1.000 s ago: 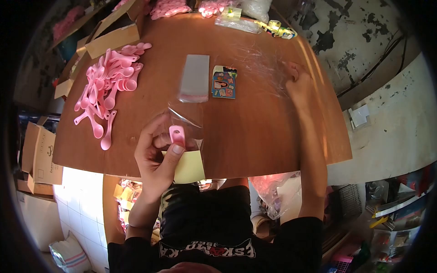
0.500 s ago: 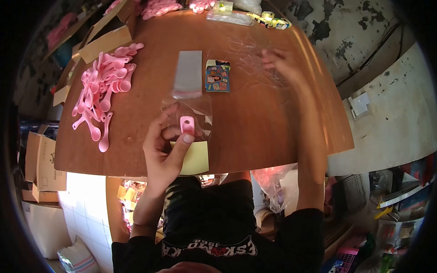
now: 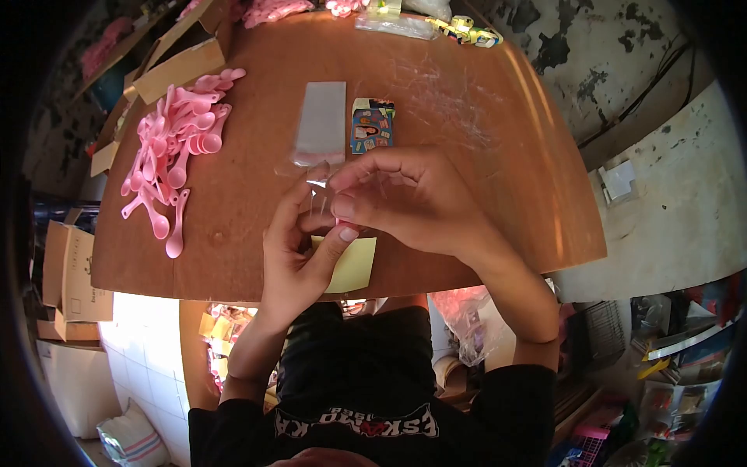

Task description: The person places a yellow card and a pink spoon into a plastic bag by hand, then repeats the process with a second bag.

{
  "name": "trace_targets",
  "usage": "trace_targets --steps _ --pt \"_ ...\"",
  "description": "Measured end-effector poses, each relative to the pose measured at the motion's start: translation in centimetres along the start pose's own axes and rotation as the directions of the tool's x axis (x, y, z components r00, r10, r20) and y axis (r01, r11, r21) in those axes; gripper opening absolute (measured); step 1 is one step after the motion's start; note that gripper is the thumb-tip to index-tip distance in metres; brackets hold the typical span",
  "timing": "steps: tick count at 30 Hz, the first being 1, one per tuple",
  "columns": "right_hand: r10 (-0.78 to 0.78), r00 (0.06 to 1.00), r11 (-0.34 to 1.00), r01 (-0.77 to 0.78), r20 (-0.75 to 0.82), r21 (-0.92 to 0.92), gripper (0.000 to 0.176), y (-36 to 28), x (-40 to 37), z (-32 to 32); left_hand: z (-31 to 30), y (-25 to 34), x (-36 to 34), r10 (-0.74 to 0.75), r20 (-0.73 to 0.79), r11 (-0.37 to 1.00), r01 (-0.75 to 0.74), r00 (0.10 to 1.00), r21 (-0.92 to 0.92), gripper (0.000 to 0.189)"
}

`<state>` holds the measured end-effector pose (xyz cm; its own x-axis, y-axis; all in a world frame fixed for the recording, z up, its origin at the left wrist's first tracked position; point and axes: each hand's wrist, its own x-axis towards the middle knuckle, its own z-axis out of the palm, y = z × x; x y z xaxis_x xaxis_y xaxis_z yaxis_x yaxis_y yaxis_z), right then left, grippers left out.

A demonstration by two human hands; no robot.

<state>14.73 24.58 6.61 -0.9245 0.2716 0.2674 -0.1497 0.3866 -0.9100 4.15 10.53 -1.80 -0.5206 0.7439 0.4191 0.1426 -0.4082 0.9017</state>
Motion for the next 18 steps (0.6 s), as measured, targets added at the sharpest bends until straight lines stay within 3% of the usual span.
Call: trace_targets --steps 2,3,4,5,7,8,10,14,16,18 --pt "0.019 0.998 1.000 -0.020 -0.053 -0.018 0.015 -2.1 -0.3 0.4 0.0 0.5 -0.1 -0.015 0.044 1.000 0.015 0.999 -0.001 0.070" --pt "0.032 0.994 0.999 -0.036 -0.104 -0.041 0.013 -3.1 -0.1 0.4 0.3 1.2 -0.1 0.062 0.004 0.996 -0.061 0.998 -0.058 0.077" --pt "-0.124 0.974 0.988 0.104 -0.188 -0.111 0.012 -3.7 -0.1 0.1 0.4 1.5 -0.1 0.136 -0.040 0.984 -0.139 0.990 -0.111 0.085" --pt "-0.123 0.975 0.989 0.105 -0.185 -0.106 0.012 -3.9 0.1 0.0 -0.1 1.4 0.0 0.134 -0.043 0.985 -0.137 0.990 -0.107 0.085" --pt "-0.477 0.814 0.871 0.388 -0.332 -0.301 0.011 -4.0 0.9 -0.6 -1.4 1.2 0.4 0.284 0.003 0.958 -0.284 0.959 0.031 0.097" --pt "-0.479 0.814 0.870 0.391 -0.330 -0.300 0.011 -3.8 1.1 -1.0 -1.2 1.7 0.4 0.229 -0.056 0.973 -0.230 0.972 -0.009 0.094" --pt "-0.300 0.924 0.927 0.224 -0.238 -0.301 0.013 -3.2 1.7 -1.7 -1.7 1.3 0.4 0.234 -0.043 0.971 -0.232 0.971 0.063 0.090" --pt "-0.212 0.919 0.976 0.183 -0.332 -0.116 0.015 -3.7 2.0 -1.5 -1.8 1.1 0.5 0.185 -0.030 0.968 -0.177 0.982 0.179 0.077" --pt "-0.061 0.956 0.956 -0.027 -0.288 -0.292 0.016 -4.0 1.6 -1.1 -1.9 1.3 1.0 0.189 0.025 0.957 -0.189 0.982 0.218 0.075" --pt "-0.078 0.964 0.943 -0.012 -0.254 -0.331 0.016 -4.1 1.3 -0.7 -1.5 1.7 1.5 0.222 0.053 0.944 -0.228 0.974 0.237 0.066"
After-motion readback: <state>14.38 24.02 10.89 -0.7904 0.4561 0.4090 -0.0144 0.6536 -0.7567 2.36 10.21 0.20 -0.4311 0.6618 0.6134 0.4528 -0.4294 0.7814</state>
